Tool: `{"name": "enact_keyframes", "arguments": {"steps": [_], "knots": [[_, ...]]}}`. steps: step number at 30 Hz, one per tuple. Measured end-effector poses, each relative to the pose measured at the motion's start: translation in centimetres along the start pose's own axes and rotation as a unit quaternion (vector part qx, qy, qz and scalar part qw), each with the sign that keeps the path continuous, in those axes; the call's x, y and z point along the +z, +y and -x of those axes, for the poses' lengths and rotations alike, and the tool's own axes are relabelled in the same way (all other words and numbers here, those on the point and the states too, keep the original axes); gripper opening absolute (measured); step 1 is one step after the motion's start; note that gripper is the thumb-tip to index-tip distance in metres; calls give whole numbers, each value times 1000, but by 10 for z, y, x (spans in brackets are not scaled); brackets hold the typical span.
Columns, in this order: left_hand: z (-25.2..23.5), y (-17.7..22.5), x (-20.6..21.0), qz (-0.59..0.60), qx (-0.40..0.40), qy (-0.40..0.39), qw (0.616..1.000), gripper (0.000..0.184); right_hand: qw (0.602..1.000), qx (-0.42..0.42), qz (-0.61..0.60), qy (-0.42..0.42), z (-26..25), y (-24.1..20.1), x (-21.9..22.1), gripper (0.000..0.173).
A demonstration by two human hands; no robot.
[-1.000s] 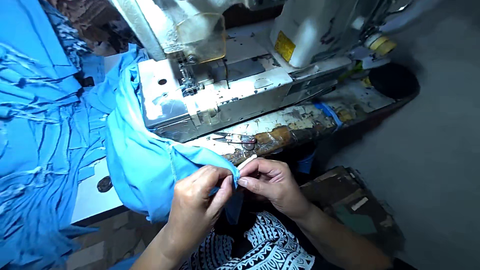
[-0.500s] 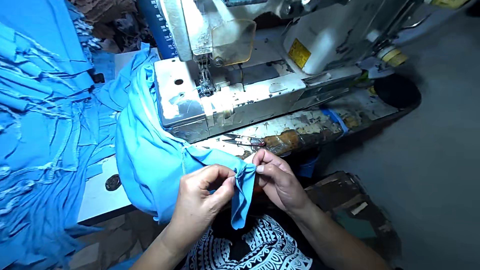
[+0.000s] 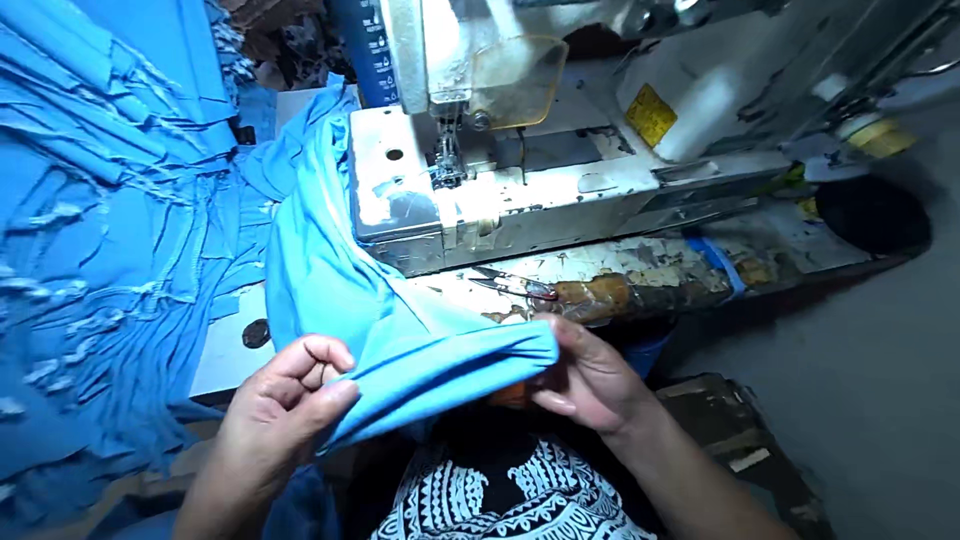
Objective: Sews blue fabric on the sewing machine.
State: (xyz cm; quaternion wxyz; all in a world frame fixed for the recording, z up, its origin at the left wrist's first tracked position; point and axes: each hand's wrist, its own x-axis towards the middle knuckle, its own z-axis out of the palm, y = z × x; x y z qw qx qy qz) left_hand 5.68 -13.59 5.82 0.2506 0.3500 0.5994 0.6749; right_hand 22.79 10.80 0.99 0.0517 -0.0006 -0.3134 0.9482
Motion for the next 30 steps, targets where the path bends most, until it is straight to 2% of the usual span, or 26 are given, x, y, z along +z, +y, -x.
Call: {"name": "enact_keyframes", "arguments": {"steps": [2, 3, 4, 6, 8, 11, 12, 13, 14, 15, 16, 17, 18, 20, 21, 22, 24, 27, 30], "knots": [[8, -6, -10, -101, 26, 19, 994, 24, 999, 13, -22, -36, -7, -3, 7, 19], [9, -5, -13, -118, 55, 27, 991, 23, 999, -4, 11, -39, -10, -4, 8, 8], [9, -1, -17, -121, 89, 31, 988, 21, 997, -36, 61, -32, -13, -4, 10, 5], [13, 8, -23, -155, 141, 20, 978, 20, 971, -125, 201, -23, -14, -5, 17, 25], [20, 11, -21, -248, 181, 38, 951, 22, 895, -236, 378, -3, -8, 2, 28, 29], [13, 3, -18, -332, 242, 116, 904, 11, 698, -361, 610, 100, -9, 19, 39, 15], [6, -2, -18, -325, 236, 127, 907, 11, 659, -379, 639, 115, -12, 22, 39, 11], [-3, -4, -16, -282, 208, 126, 928, 11, 642, -389, 651, 117, -16, 21, 40, 12], [-14, -2, -10, -186, 164, 119, 962, 10, 639, -392, 652, 112, -20, 19, 42, 16], [-26, 6, -1, -77, 123, 110, 983, 11, 648, -389, 646, 106, -23, 15, 46, 22], [-40, 18, 7, -42, 114, 94, 988, 13, 668, -379, 632, 104, -27, 10, 50, 26], [-55, 32, 13, -85, 143, 78, 983, 14, 707, -363, 597, 108, -32, 3, 54, 26], [-74, 46, 17, -171, 193, 75, 963, 13, 767, -336, 536, 110, -38, -4, 55, 23], [-121, 59, 17, -365, 279, 72, 885, 14, 896, -253, 347, 113, -51, -13, 51, 24], [-146, 56, 14, -450, 282, 54, 846, 17, 933, -210, 265, 118, -58, -15, 47, 29], [-169, 49, 13, -516, 265, 22, 815, 19, 953, -173, 217, 120, -64, -14, 42, 33], [-211, 30, 18, -566, 226, -42, 792, 23, 967, -137, 182, 116, -74, -8, 31, 36], [-257, 13, 22, -577, 188, -61, 792, 35, 958, -159, 208, 114, -92, -8, 22, 36], [-301, -55, -18, -570, 290, -30, 768, 48, 946, -182, 246, 102, -97, -13, 19, 34]]}}
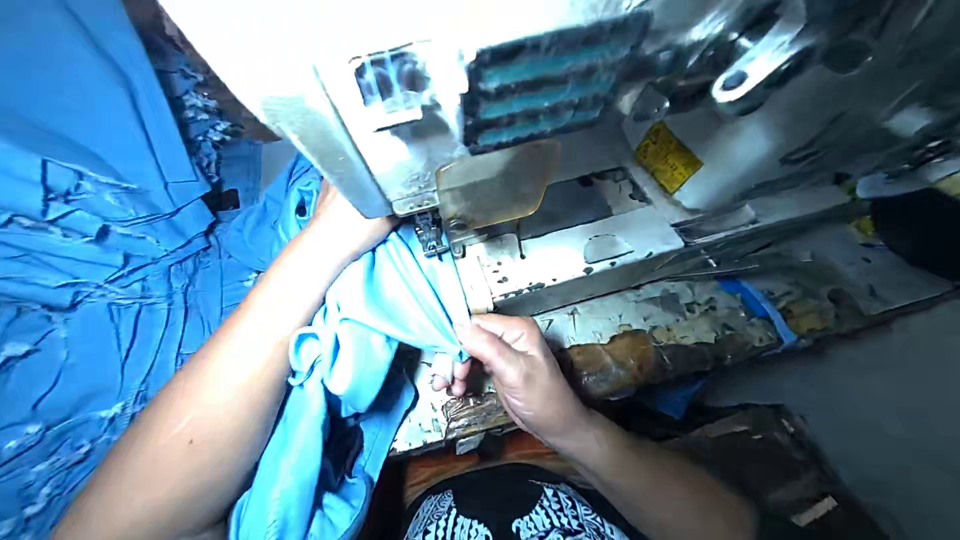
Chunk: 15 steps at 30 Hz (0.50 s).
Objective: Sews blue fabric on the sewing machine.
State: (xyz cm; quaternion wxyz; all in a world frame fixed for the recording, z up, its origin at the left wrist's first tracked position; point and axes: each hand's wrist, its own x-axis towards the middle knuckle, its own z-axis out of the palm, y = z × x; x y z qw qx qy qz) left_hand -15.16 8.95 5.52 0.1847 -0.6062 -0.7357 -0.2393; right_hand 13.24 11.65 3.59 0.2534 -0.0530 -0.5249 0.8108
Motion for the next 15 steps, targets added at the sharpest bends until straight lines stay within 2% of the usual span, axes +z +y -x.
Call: {"name": "enact_keyframes", "arguments": {"steps": [2, 4, 5, 6, 7, 8, 10, 11, 13, 14, 15], "knots": [[6, -12, 7, -23, -2, 0, 1000, 47, 999, -24, 20, -16, 4, 2, -3, 33], [5, 7, -6, -52, -37, -8, 998, 41, 999, -35, 33, -18, 7, 3, -5, 33], [0, 28, -23, -62, -65, -53, 995, 40, 998, -35, 41, -15, 7, 3, -4, 33], [-11, 50, -47, -40, -103, -151, 982, 42, 998, -34, 55, -9, 4, 3, -3, 33], [-12, 49, -45, -31, -91, -134, 986, 43, 997, -34, 70, -3, 1, 5, -2, 33], [-7, 31, -27, -36, -55, -52, 996, 45, 996, -32, 84, -2, -2, 6, -1, 34], [-9, 15, -16, -28, -41, 4, 999, 50, 992, -23, 123, -2, -5, 7, 0, 34], [-12, 23, -24, -34, -69, -11, 997, 52, 988, -23, 155, -5, -4, 5, -2, 34], [-16, 66, -62, -43, -152, -80, 984, 49, 972, -51, 228, -9, 6, -2, -9, 36], [-13, 86, -81, -38, -175, -102, 979, 44, 962, -99, 256, 1, 14, -5, -13, 34], [-2, 96, -95, -23, -155, -96, 983, 38, 950, -163, 265, 17, 21, -8, -16, 28]]}}
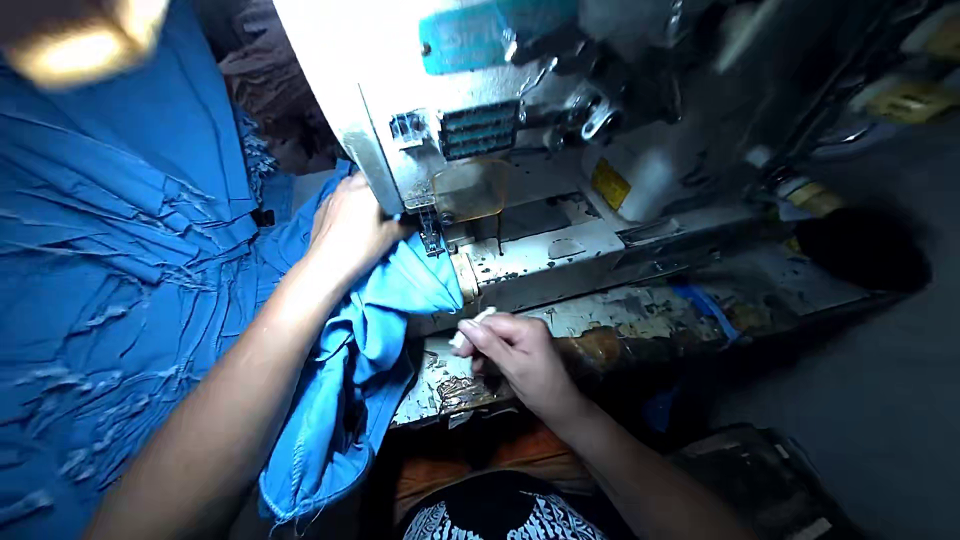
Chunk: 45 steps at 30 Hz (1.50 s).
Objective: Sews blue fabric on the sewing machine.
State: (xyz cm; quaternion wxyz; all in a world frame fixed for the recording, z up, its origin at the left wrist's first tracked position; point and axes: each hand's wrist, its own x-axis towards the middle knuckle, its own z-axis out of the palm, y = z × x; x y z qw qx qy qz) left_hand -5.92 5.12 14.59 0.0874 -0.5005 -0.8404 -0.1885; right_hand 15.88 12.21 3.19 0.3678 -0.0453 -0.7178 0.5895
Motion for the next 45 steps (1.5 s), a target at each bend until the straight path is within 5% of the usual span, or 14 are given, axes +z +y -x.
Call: {"name": "enact_keyframes", "arguments": {"steps": [3, 6, 8, 11, 15, 24, 32, 37, 45], "knots": [[52, -2, -10, 40, 155, 51, 986, 22, 994, -95, -5, 59, -3, -11, -9, 14], [71, -5, 6, 21, 205, 60, 977, 23, 999, -16, -31, 3, -23, -17, -5, 42], [66, -2, 6, 77, 200, 135, 967, 18, 997, 43, -48, -43, -37, -15, 0, 52], [66, 11, -13, 157, 228, 248, 928, 9, 999, 28, -25, -32, -36, -11, 5, 29], [79, 15, -7, 89, 319, 295, 896, 9, 999, -11, -6, -50, -23, -13, 6, 12], [96, 15, 1, 8, 336, 243, 910, 14, 995, 20, -36, -91, -2, -19, 6, 12], [130, 49, -38, 15, 363, 109, 925, 17, 984, -121, 62, -115, 34, -38, -1, 21], [96, 45, -28, -150, 420, -85, 891, 10, 980, -116, 107, -125, 28, -8, -1, 19], [48, 11, -52, -181, 405, -104, 890, 23, 994, -66, 49, -75, 3, 33, 4, 14]]}}
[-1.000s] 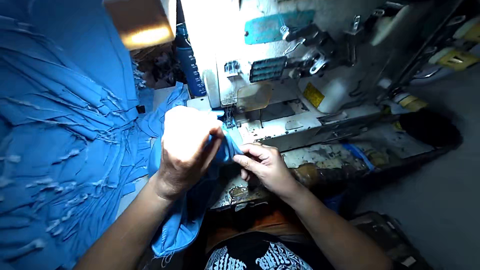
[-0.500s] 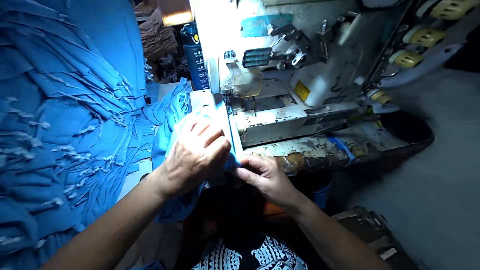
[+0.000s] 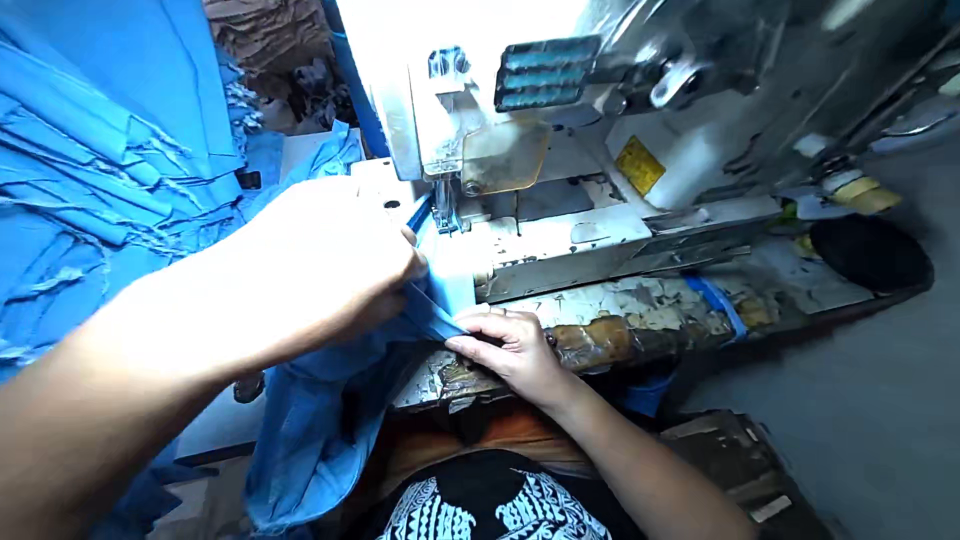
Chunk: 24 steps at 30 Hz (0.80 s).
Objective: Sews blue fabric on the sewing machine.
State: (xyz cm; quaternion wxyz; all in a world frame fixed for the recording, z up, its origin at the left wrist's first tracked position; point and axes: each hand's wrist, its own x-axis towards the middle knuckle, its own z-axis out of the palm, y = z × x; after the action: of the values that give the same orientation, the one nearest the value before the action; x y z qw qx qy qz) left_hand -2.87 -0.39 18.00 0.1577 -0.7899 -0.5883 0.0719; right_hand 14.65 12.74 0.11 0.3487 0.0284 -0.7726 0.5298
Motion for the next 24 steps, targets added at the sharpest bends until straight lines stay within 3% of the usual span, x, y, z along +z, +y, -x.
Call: {"name": "enact_keyframes", "arguments": {"steps": [10, 24], "knots": [[4, -25, 4, 20, 3, 61, 998, 29, 998, -42, 52, -4, -17, 11, -5, 14], [0, -7, -8, -3, -24, 77, 997, 26, 998, -42, 40, 12, -19, 13, -5, 15]]}}
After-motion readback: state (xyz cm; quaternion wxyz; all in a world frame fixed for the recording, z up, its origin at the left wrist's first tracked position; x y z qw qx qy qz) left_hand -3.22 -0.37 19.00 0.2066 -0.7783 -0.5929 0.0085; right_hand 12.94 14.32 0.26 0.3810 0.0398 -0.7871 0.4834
